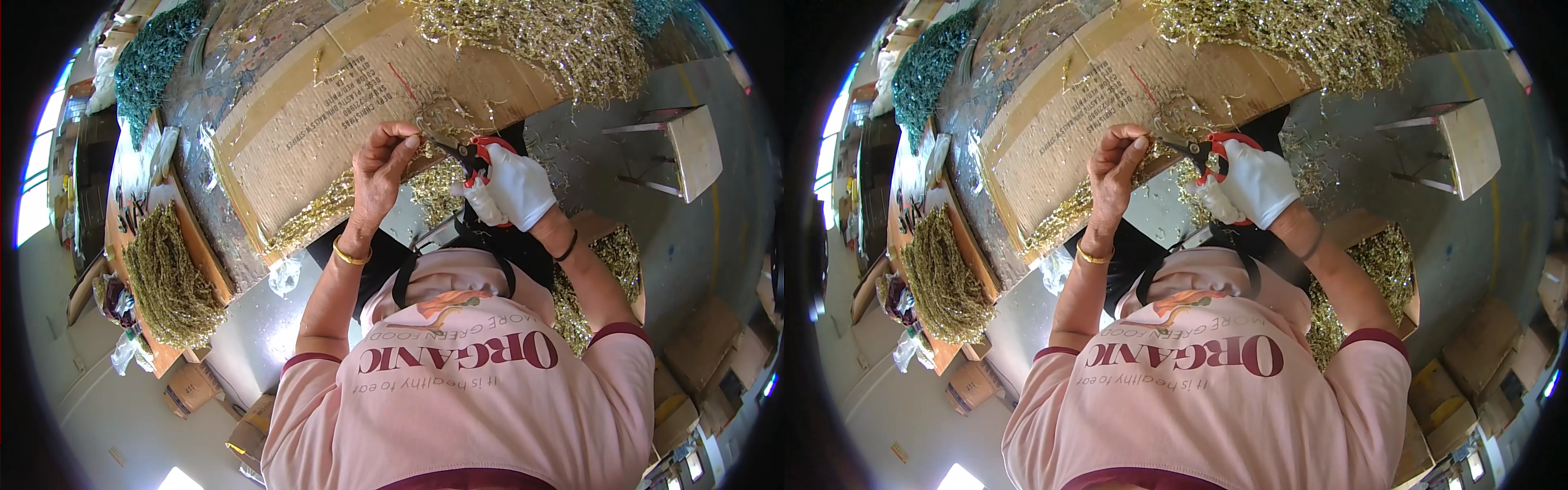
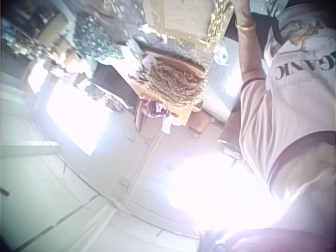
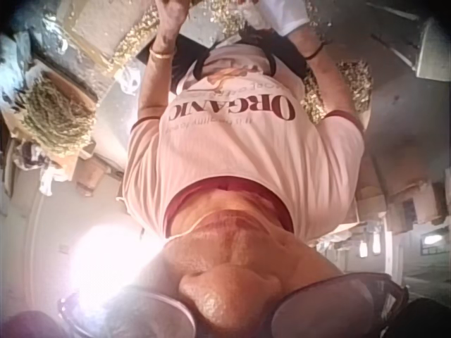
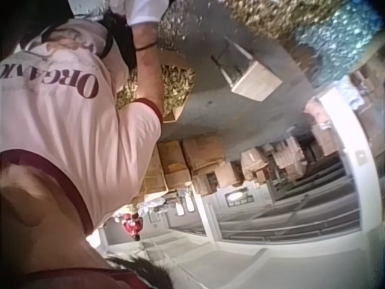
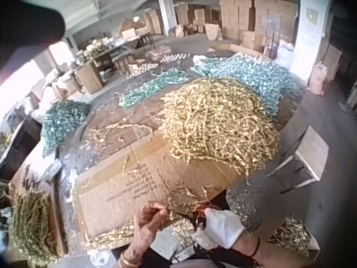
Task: Cutting gold tinsel garland into smaller pieces using scissors at a workbench.
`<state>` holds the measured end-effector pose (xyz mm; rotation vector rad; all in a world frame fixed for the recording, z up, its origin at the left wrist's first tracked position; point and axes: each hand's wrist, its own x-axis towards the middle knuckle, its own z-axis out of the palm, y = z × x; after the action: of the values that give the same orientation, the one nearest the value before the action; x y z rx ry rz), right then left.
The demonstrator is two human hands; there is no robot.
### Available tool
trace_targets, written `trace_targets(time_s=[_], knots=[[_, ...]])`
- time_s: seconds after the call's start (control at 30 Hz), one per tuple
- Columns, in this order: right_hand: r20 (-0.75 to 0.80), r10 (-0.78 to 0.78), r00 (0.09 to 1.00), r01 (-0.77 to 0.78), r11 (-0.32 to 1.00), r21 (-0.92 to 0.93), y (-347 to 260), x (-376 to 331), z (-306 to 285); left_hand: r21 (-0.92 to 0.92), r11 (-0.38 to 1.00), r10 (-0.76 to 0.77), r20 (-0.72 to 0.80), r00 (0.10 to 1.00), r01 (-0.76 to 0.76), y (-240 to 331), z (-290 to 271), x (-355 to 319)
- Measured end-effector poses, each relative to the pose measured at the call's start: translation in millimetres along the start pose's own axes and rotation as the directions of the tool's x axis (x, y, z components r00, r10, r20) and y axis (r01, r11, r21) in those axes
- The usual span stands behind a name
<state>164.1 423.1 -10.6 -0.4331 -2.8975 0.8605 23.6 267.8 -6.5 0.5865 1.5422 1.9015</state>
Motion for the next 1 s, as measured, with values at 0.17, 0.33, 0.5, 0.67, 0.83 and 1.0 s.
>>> trace_targets(time_s=[0.17,0.33,0.5,0.67,0.83,1.0], knots=[[-0.01,0.0,1.0,-0.001,1.0,-0.022,2.1,1.1,-0.2,0.007,1.0,-0.006,0.005,1.0,0.006,-0.3,-0.3,0.6],[-0.094,-0.057,0.994,0.051,0.997,-0.059,2.8,2.1,0.1,0.031,0.999,-0.026,0.008,1.0,0.025,1.6,-1.0,2.0],[-0.143,-0.106,0.984,0.099,0.994,-0.05,5.9,1.6,2.1,0.038,0.998,-0.054,0.015,0.998,0.053,4.1,-1.2,2.9],[-0.167,-0.106,0.98,0.097,0.993,-0.061,4.8,2.3,1.7,0.03,0.997,-0.077,0.028,0.997,0.076,3.4,-2.7,3.5],[-0.164,-0.099,0.981,0.085,0.992,-0.09,4.1,3.9,2.3,0.043,0.997,-0.07,0.021,0.997,0.069,3.5,-2.8,3.9],[-0.147,-0.114,0.983,0.102,0.991,-0.086,7.6,3.6,0.6,0.038,0.996,-0.082,0.018,0.996,0.081,2.7,-3.5,4.3]])
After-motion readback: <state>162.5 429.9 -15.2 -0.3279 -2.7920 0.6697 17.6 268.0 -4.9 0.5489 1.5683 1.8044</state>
